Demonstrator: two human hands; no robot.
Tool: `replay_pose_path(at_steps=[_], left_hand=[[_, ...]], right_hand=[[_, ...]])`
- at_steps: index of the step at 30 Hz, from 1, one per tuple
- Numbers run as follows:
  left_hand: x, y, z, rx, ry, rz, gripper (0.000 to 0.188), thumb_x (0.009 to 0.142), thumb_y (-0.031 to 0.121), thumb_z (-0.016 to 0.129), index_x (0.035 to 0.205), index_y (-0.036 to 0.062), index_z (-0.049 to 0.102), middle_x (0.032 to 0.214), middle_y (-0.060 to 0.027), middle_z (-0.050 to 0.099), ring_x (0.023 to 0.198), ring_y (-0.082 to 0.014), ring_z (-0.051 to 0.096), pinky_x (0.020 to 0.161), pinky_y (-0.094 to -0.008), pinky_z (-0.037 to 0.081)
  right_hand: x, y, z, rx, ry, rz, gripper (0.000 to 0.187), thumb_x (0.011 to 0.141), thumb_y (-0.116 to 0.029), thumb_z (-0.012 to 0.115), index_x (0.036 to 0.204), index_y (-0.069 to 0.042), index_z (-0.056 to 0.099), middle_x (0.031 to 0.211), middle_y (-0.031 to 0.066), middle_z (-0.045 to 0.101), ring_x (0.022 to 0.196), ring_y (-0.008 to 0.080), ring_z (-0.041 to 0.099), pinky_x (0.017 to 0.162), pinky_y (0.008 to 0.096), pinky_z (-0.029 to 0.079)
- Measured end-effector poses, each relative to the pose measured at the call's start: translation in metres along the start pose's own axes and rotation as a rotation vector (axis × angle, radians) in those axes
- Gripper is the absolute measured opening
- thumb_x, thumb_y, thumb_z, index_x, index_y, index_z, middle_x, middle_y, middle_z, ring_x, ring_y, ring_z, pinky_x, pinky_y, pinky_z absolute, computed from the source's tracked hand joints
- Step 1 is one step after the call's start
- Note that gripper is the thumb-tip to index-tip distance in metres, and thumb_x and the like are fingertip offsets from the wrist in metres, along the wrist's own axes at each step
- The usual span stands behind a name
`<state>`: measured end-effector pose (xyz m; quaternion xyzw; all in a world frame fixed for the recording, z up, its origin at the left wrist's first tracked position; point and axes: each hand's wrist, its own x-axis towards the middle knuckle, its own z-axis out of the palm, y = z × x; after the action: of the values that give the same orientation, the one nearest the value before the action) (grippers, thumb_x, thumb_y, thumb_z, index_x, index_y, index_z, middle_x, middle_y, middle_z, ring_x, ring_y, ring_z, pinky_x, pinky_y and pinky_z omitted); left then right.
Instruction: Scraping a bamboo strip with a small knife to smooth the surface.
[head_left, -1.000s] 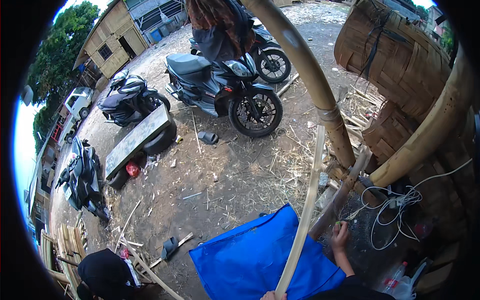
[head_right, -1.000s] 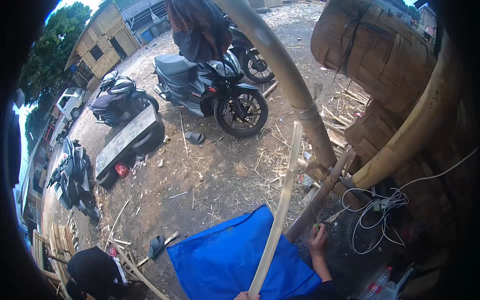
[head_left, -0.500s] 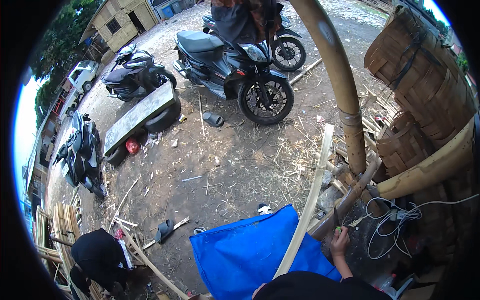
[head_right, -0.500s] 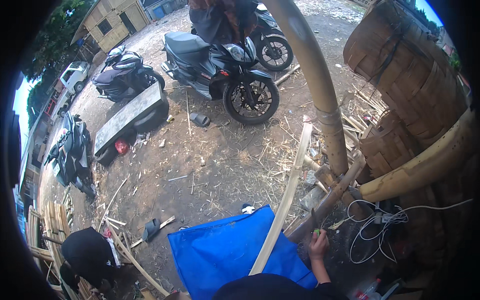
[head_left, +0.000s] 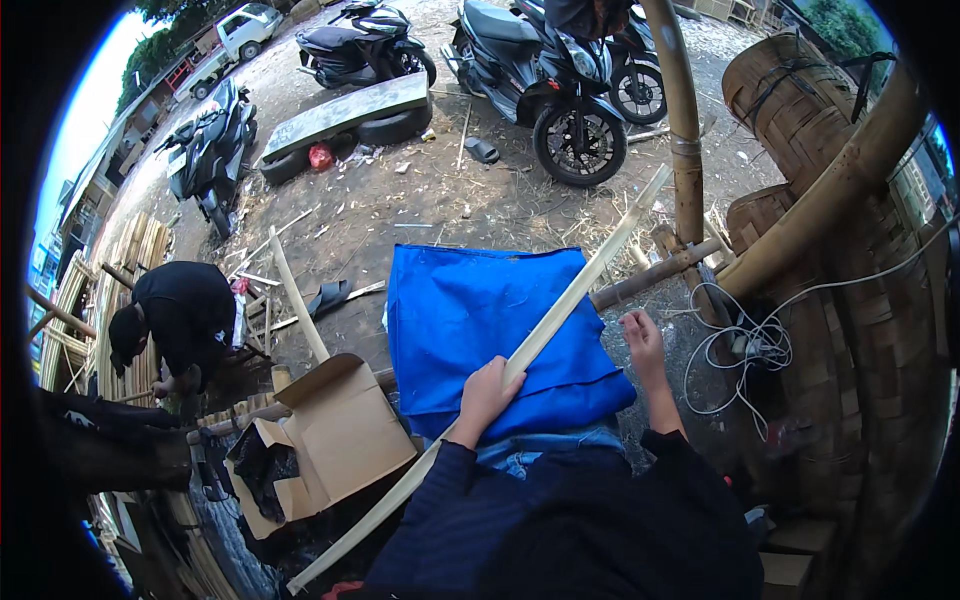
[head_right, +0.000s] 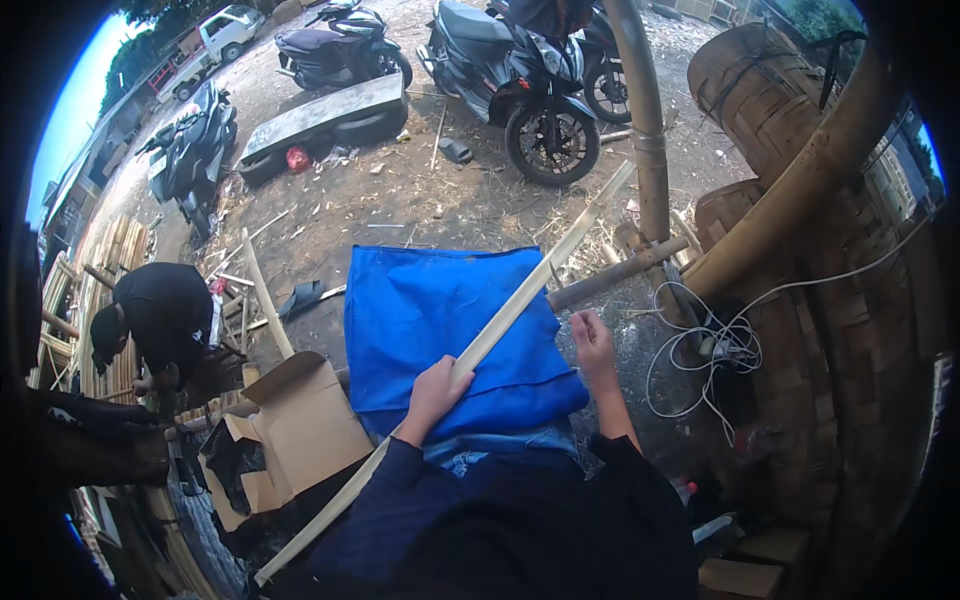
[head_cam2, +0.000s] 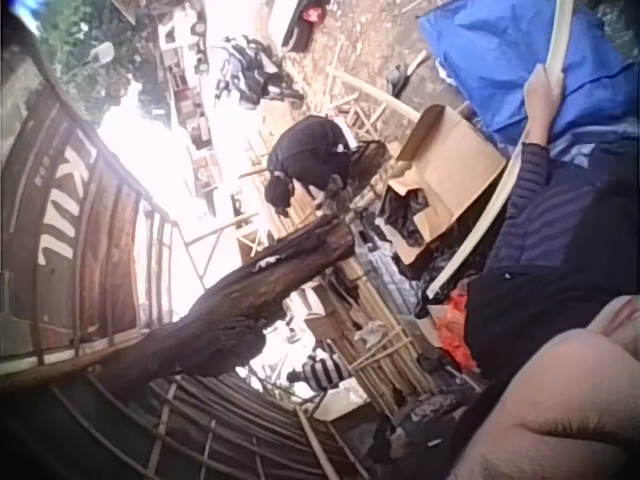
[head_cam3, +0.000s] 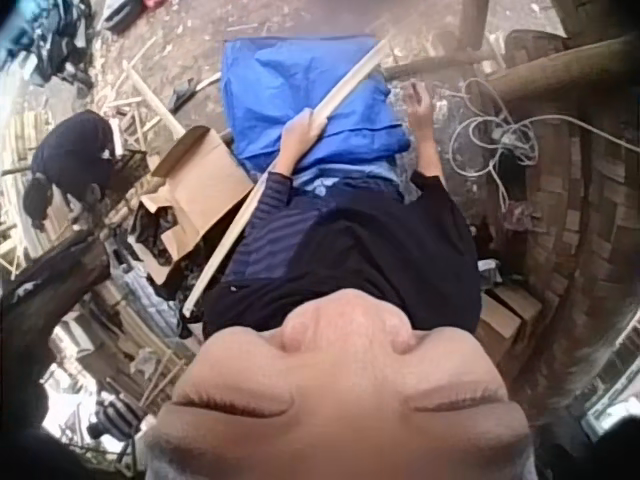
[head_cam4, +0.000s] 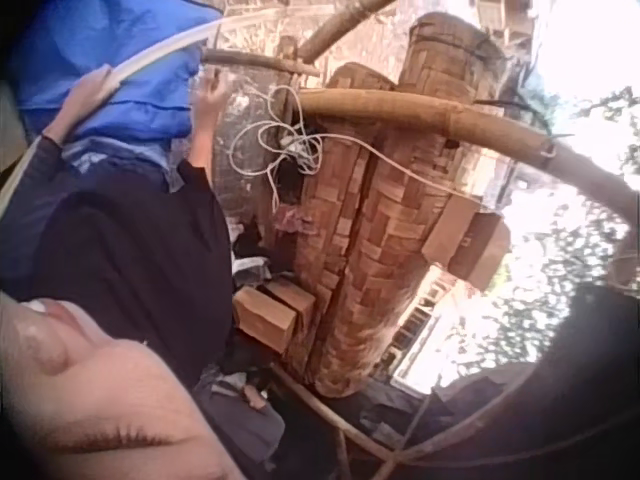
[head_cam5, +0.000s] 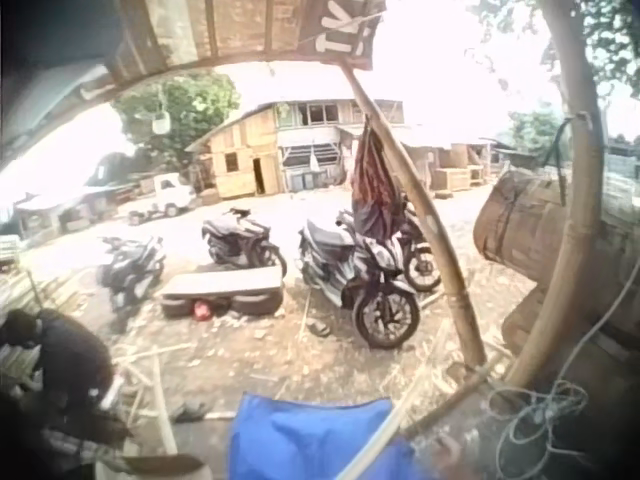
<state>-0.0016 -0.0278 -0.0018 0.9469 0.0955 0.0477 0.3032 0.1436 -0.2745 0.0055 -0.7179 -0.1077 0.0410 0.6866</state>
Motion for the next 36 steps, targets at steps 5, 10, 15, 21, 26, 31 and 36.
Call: replay_pose_path(at_steps=[5, 10, 15, 21, 26, 31, 36], left_hand=[[-0.002, -0.005, -0.003, 0.006, -0.007, -0.024, 0.041, 0.086, 0.041, 0.059, 0.095, 0.0016, 0.053, 0.084, -0.0196, 0.063, 0.081, -0.0375, 0.061, 0.07, -0.0452, 0.047], [-0.001, -0.003, -0.006, -0.02, -0.006, -0.02, 0.042, 0.086, 0.042, 0.059, 0.089, 0.0012, 0.051, 0.082, -0.0208, 0.063, 0.078, -0.0374, 0.062, 0.065, -0.0457, 0.048], [0.002, -0.004, -0.004, 0.016, -0.017, 0.014, 0.044, 0.087, 0.044, 0.058, 0.093, 0.0011, 0.053, 0.084, -0.0198, 0.063, 0.08, -0.0358, 0.062, 0.067, -0.0441, 0.046], [-0.01, -0.004, -0.004, 0.005, -0.032, 0.0, 0.045, 0.086, 0.045, 0.059, 0.092, 0.0005, 0.053, 0.082, -0.0195, 0.063, 0.079, -0.035, 0.062, 0.066, -0.043, 0.046], [-0.01, -0.005, -0.003, 0.032, -0.044, 0.02, 0.044, 0.085, 0.043, 0.061, 0.094, 0.0005, 0.054, 0.082, -0.0193, 0.063, 0.078, -0.0348, 0.062, 0.065, -0.0424, 0.047], [-0.007, -0.001, -0.006, 0.006, -0.069, -0.024, 0.043, 0.086, 0.042, 0.061, 0.095, 0.0006, 0.054, 0.082, -0.0201, 0.062, 0.077, -0.0355, 0.061, 0.065, -0.0427, 0.046], [0.002, 0.0, -0.009, 0.046, -0.081, -0.048, 0.04, 0.086, 0.039, 0.062, 0.095, 0.001, 0.054, 0.081, -0.0193, 0.061, 0.077, -0.0354, 0.061, 0.065, -0.0425, 0.046]], right_hand=[[-0.039, -0.033, 0.022, -0.394, -0.351, -0.095, 0.03, 0.093, -0.03, 0.056, 0.087, 0.0, 0.059, 0.06, 0.0063, 0.05, 0.055, 0.0123, 0.047, 0.052, 0.0291, 0.036], [-0.043, -0.037, 0.044, -0.835, -0.493, -0.122, 0.039, 0.092, -0.041, 0.05, 0.082, -0.003, 0.052, 0.076, 0.0216, 0.059, 0.077, 0.0417, 0.058, 0.066, 0.0489, 0.044], [-0.035, -0.047, 0.056, -1.156, -0.468, -0.16, 0.039, 0.093, -0.042, 0.048, 0.085, -0.004, 0.053, 0.076, 0.0196, 0.063, 0.076, 0.0409, 0.062, 0.067, 0.0506, 0.048], [-0.035, -0.029, 0.045, -1.18, -0.511, -0.182, 0.039, 0.093, -0.043, 0.047, 0.084, -0.006, 0.051, 0.071, 0.018, 0.062, 0.07, 0.0392, 0.062, 0.062, 0.0499, 0.048], [-0.033, -0.033, 0.041, -1.2, -0.561, -0.187, 0.038, 0.094, -0.043, 0.046, 0.083, -0.006, 0.049, 0.068, 0.0155, 0.061, 0.068, 0.0367, 0.062, 0.058, 0.0472, 0.049], [-0.025, -0.026, 0.041, -1.129, -0.552, -0.201, 0.034, 0.093, -0.04, 0.05, 0.083, -0.008, 0.047, 0.067, 0.0132, 0.058, 0.065, 0.036, 0.06, 0.054, 0.0468, 0.045], [-0.026, -0.022, 0.047, -1.035, -0.557, -0.105, 0.033, 0.092, -0.038, 0.052, 0.083, -0.007, 0.046, 0.068, 0.0129, 0.058, 0.065, 0.0356, 0.06, 0.054, 0.0465, 0.045]])
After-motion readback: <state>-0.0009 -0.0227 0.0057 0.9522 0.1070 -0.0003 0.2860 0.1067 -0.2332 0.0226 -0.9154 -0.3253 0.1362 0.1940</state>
